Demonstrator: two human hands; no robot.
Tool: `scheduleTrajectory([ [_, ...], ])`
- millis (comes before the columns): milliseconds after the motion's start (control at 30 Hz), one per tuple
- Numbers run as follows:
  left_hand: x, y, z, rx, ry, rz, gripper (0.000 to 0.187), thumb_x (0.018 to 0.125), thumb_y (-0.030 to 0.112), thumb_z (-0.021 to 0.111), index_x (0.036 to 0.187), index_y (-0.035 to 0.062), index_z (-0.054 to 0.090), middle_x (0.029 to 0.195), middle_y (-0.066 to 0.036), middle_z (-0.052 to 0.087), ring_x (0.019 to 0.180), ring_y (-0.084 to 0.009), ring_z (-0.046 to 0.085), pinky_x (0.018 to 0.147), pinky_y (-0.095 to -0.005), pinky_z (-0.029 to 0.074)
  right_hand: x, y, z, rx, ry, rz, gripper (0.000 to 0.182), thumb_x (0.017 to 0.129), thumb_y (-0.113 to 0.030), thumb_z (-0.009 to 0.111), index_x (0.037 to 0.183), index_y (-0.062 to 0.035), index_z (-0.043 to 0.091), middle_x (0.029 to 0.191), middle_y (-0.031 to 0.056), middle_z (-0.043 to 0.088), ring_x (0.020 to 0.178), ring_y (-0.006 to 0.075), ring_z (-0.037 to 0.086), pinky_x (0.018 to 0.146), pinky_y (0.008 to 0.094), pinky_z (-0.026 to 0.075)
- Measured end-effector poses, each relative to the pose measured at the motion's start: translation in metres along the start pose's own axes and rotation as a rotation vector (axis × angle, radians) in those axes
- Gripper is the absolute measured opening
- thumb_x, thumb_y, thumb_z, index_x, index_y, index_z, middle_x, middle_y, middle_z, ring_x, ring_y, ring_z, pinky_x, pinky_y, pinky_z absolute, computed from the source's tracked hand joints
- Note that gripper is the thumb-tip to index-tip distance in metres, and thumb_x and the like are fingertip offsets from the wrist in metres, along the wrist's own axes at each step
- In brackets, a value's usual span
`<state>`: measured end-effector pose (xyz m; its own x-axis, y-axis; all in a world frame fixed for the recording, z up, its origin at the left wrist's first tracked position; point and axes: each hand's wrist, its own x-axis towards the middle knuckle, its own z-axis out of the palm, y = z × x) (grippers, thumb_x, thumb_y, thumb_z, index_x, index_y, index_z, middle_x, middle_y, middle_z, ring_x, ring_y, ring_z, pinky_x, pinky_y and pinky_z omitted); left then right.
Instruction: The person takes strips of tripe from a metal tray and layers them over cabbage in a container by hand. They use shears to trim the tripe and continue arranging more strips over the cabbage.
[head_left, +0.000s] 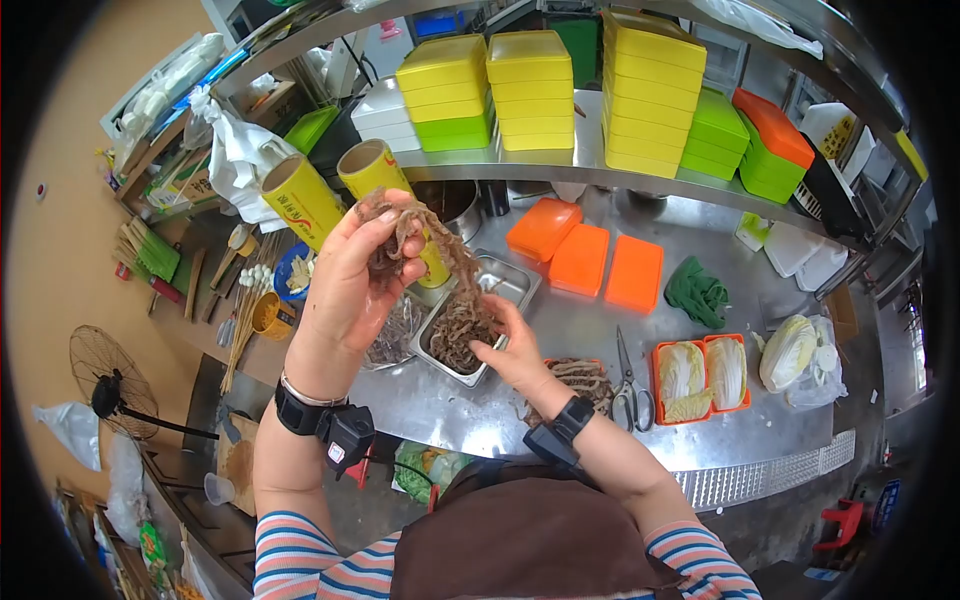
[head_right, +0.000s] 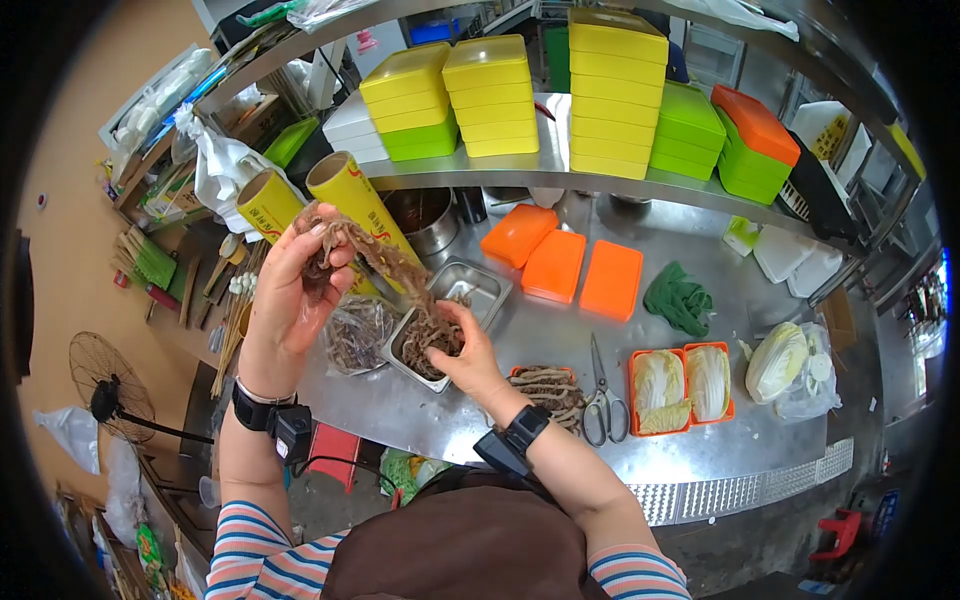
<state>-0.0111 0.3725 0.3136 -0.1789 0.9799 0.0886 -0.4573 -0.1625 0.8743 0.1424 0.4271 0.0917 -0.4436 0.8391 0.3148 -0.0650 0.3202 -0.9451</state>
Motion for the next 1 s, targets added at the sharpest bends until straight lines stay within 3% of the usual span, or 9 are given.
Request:
scheduleTrajectory([
  [67, 0.0, 0.003, -0.002, 0.006, -0.018, 0.006, 0.02, 0.097, 0.011, 0.052, 0.116, 0.005, 0.055, 0.092, -0.005, 0.056, 0.078, -0.0118, 0.052, 0.061, -0.0233, 0.046, 0.003, 0.012, -0.004, 0.451, -0.147, 0.17, 0.076, 0.076, -0.018, 0.077, 0.14, -0.0086, 0.038, 0.138, 0.0097, 0.047, 0.126, 0.0245, 0.047, 0.104, 0.0365, 0.036],
  [167, -0.001, 0.006, -0.007, -0.021, -0.041, 0.007, 0.019, 0.098, 0.01, 0.051, 0.115, 0.0044, 0.057, 0.091, -0.006, 0.06, 0.079, -0.0127, 0.056, 0.064, -0.0259, 0.048, 0.005, -0.009, 0.001, 0.603, -0.153, 0.286, 0.073, 0.077, -0.017, 0.076, 0.139, -0.0087, 0.039, 0.137, 0.0091, 0.047, 0.128, 0.0236, 0.044, 0.105, 0.0363, 0.034],
  [200, -0.002, 0.006, -0.008, -0.045, -0.025, 0.014, 0.019, 0.098, 0.01, 0.051, 0.115, 0.0044, 0.057, 0.092, -0.006, 0.06, 0.08, -0.0128, 0.056, 0.064, -0.0261, 0.048, 0.005, -0.009, 0.006, 0.603, -0.155, 0.284, 0.073, 0.077, -0.017, 0.076, 0.139, -0.0087, 0.039, 0.137, 0.0091, 0.047, 0.128, 0.0236, 0.044, 0.105, 0.0363, 0.034],
  [267, -0.005, 0.008, -0.01, -0.067, -0.008, 0.026, 0.019, 0.098, 0.01, 0.051, 0.115, 0.0044, 0.056, 0.092, -0.007, 0.06, 0.08, -0.013, 0.057, 0.064, -0.0263, 0.048, 0.002, -0.008, 0.015, 0.241, 0.1, 0.107, 0.07, 0.074, -0.018, 0.078, 0.135, -0.0116, 0.045, 0.133, 0.0103, 0.052, 0.127, 0.0219, 0.047, 0.101, 0.0387, 0.039],
  [367, -0.013, 0.01, -0.012, -0.066, 0.006, 0.04, 0.019, 0.098, 0.01, 0.051, 0.115, 0.0043, 0.057, 0.093, -0.007, 0.061, 0.08, -0.0131, 0.057, 0.064, -0.0264, 0.048, -0.006, -0.018, 0.02, 0.025, -0.019, 0.019, 0.071, 0.074, -0.019, 0.081, 0.134, -0.0106, 0.045, 0.132, 0.0103, 0.052, 0.12, 0.0211, 0.051, 0.094, 0.0348, 0.044],
  [433, -0.018, 0.012, -0.01, -0.075, -0.008, 0.046, 0.02, 0.097, 0.01, 0.051, 0.115, 0.0042, 0.056, 0.094, -0.006, 0.061, 0.081, -0.0133, 0.057, 0.064, -0.0262, 0.048, -0.005, -0.021, 0.031, 0.034, -0.001, -0.066, 0.065, 0.076, -0.018, 0.081, 0.131, -0.0091, 0.048, 0.126, 0.0095, 0.057, 0.11, 0.02, 0.056, 0.087, 0.0309, 0.047],
  [533, -0.026, 0.018, -0.016, -0.054, 0.05, 0.089, 0.019, 0.097, 0.009, 0.052, 0.115, 0.0043, 0.056, 0.095, -0.007, 0.062, 0.081, -0.0135, 0.057, 0.064, -0.0259, 0.048, -0.003, -0.024, 0.04, 0.287, -0.005, 0.064, 0.047, 0.084, -0.014, 0.076, 0.125, -0.0058, 0.055, 0.11, 0.0066, 0.065, 0.099, 0.0146, 0.06, 0.085, 0.0276, 0.048],
  [733, -0.037, 0.018, -0.041, -0.054, 0.102, 0.111, 0.022, 0.097, 0.01, 0.052, 0.118, 0.005, 0.054, 0.097, -0.007, 0.057, 0.081, -0.0124, 0.053, 0.063, -0.0226, 0.045, -0.015, -0.009, 0.027, 0.484, -0.068, 0.2, 0.036, 0.089, -0.007, 0.069, 0.122, -0.0036, 0.058, 0.108, 0.0056, 0.066, 0.09, 0.0097, 0.062, 0.078, 0.0239, 0.05],
  [1000, -0.062, -0.02, -0.099, -0.17, 0.261, 0.057, 0.021, 0.097, 0.009, 0.053, 0.117, 0.0054, 0.055, 0.098, -0.008, 0.058, 0.081, -0.0133, 0.054, 0.064, -0.0236, 0.046, -0.023, -0.019, -0.005, 0.676, -0.144, 0.368, 0.024, 0.093, -0.007, 0.063, 0.117, -0.0042, 0.062, 0.101, 0.0061, 0.067, 0.086, 0.0122, 0.063, 0.074, 0.0255, 0.051],
])
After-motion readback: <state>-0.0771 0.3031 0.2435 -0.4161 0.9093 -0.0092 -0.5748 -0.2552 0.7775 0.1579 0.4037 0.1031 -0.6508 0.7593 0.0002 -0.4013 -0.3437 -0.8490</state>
